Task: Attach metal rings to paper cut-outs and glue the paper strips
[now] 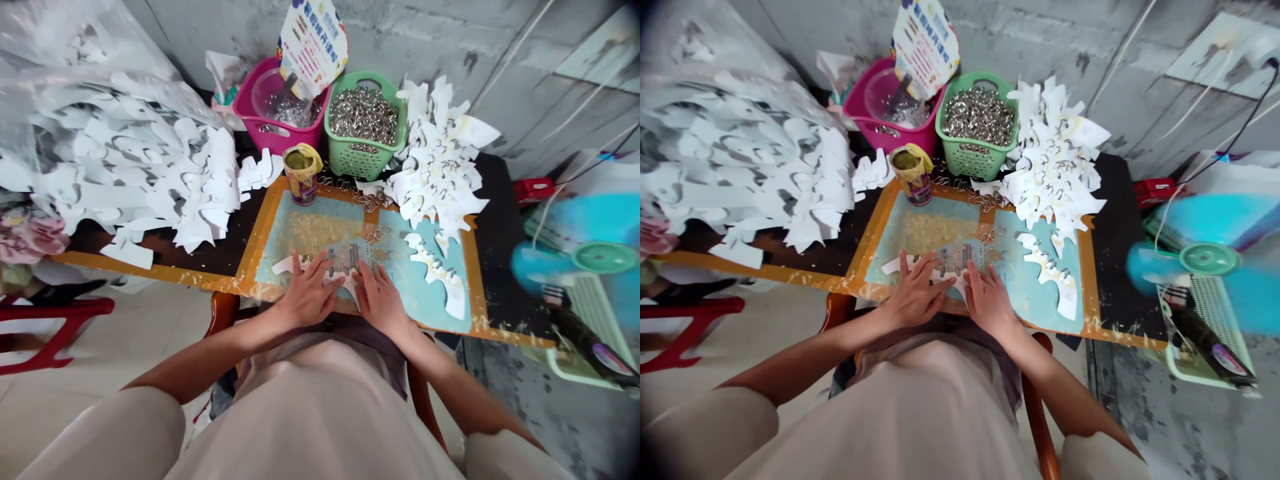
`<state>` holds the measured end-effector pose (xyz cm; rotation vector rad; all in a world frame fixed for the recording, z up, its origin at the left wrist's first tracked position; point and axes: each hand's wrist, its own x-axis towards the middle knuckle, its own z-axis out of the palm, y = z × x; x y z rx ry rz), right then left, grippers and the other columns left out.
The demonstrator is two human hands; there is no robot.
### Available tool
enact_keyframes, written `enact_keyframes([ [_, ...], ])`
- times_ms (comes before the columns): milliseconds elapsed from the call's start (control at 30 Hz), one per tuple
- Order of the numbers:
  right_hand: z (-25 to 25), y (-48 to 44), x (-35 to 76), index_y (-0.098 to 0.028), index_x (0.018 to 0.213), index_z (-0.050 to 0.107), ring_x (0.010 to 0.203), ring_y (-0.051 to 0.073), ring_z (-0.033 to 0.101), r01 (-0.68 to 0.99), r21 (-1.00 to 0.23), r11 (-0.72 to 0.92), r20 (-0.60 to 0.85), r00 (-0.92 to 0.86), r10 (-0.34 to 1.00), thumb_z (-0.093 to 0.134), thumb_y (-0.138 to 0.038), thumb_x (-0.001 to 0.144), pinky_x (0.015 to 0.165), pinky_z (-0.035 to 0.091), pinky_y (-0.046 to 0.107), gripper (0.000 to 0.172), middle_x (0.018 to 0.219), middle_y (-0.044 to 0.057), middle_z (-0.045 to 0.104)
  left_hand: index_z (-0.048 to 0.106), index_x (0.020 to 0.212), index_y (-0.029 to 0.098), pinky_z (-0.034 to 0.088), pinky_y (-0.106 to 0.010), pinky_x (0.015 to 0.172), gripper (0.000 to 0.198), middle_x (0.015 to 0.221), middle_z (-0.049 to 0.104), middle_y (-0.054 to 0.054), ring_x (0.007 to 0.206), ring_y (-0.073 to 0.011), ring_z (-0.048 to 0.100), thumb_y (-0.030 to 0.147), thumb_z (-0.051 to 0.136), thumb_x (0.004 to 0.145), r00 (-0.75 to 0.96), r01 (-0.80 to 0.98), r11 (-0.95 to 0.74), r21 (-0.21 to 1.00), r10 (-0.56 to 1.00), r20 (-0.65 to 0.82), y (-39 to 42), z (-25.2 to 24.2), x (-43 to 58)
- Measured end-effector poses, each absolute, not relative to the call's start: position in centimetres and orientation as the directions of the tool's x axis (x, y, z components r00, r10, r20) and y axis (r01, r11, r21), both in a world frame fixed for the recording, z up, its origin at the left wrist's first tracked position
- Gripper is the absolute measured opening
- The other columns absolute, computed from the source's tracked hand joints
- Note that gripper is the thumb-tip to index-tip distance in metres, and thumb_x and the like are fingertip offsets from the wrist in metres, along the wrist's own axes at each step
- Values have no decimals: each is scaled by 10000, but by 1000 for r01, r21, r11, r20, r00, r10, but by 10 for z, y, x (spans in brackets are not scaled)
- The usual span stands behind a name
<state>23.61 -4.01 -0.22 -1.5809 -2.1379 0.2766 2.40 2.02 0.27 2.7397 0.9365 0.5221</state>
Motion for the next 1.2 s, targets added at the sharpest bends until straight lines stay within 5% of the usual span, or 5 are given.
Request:
enact_keyframes([
  [433,-10,-33,242,-227,1535,283,1103,239,658,822,-435,367,310,-246,918,459,-162,962,967,495,423,603,1178,82,724,597,1308,208,-8,-759,1116,485,1551,346,-201,1450,-408,279,233,572,824,701,587,-765,265,644,306,12,2,27],
  [700,-5,-35,243,-171,1511,305,1202,294,588,858,-405,317,205,-252,946,408,-178,970,1138,285,587,551,1197,129,711,656,1135,100,-146,-747,1100,336,1396,532,-254,1393,-388,401,251,522,867,738,582,-794,176,607,295,11,2,46],
  [900,0,-19,243,-152,1082,634,945,281,607,837,-539,93,293,82,953,555,-358,917,850,509,435,276,971,139,666,683,1049,155,-23,-767,1117,240,1371,551,-200,1384,-375,412,210,523,877,629,619,-727,296,685,367,8,1,46],
  [1067,5,-13,229,-191,856,615,783,213,598,726,-682,89,139,9,990,533,-232,897,733,484,340,100,808,53,662,605,1197,173,346,-589,1108,305,1279,567,-165,1263,-285,517,275,550,914,399,566,-581,584,814,422,25,9,35],
  [1200,30,-14,226,-207,857,590,730,165,596,529,-842,104,130,12,991,536,-283,924,719,473,293,115,793,22,655,667,1103,185,327,-614,1099,301,1319,544,-168,1315,-334,453,412,578,927,581,530,-623,576,761,290,53,31,28],
])
